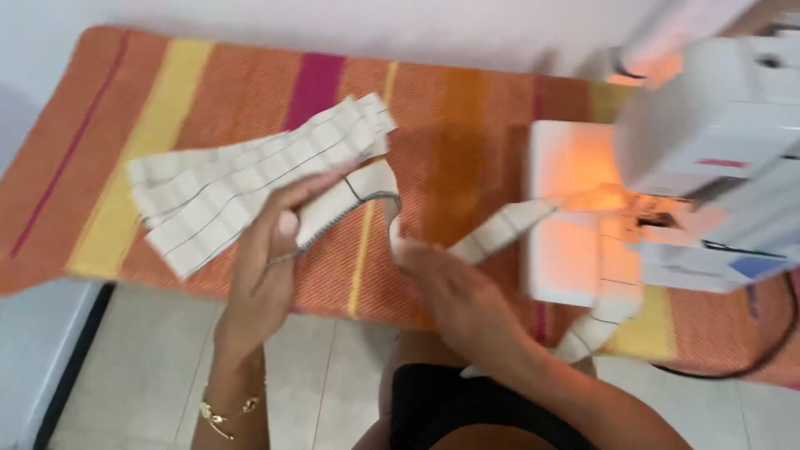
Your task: Sewing and folding checkered fabric strips using a serger machine and scissors.
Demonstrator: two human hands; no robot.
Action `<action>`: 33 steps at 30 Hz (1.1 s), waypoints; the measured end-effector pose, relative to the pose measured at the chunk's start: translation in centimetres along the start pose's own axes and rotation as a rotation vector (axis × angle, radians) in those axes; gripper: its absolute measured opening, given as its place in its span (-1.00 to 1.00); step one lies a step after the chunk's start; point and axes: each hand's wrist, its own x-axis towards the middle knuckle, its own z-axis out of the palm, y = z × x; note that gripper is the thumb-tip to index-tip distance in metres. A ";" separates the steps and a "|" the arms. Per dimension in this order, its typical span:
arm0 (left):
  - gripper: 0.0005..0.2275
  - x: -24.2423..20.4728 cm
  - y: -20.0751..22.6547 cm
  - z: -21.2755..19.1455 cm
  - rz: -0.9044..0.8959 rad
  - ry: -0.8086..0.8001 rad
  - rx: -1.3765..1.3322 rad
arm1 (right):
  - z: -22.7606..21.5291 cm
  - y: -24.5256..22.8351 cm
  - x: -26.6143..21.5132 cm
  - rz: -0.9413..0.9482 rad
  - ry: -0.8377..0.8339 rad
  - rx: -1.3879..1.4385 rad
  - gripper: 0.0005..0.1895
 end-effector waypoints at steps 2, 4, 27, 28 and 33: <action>-0.51 3.8 -1.5 2.3 -0.117 -0.086 0.092 | -4.3 -1.6 -2.3 -0.106 0.097 0.014 -0.63; -0.51 5.3 -4.5 4.6 -0.237 -0.151 0.207 | -7.3 -0.4 -6.9 -0.237 0.175 0.033 -0.71; -0.16 26.0 -8.9 20.5 -0.512 -0.151 -0.895 | -9.2 7.8 -20.8 1.102 0.279 1.231 -0.36; -0.16 26.6 -9.9 21.3 -0.511 -0.153 -0.894 | -9.1 7.6 -21.1 1.101 0.282 1.232 -0.36; 0.20 28.1 -13.1 24.3 -0.746 -0.284 -0.771 | -10.5 5.6 -20.6 0.976 0.079 1.183 -0.65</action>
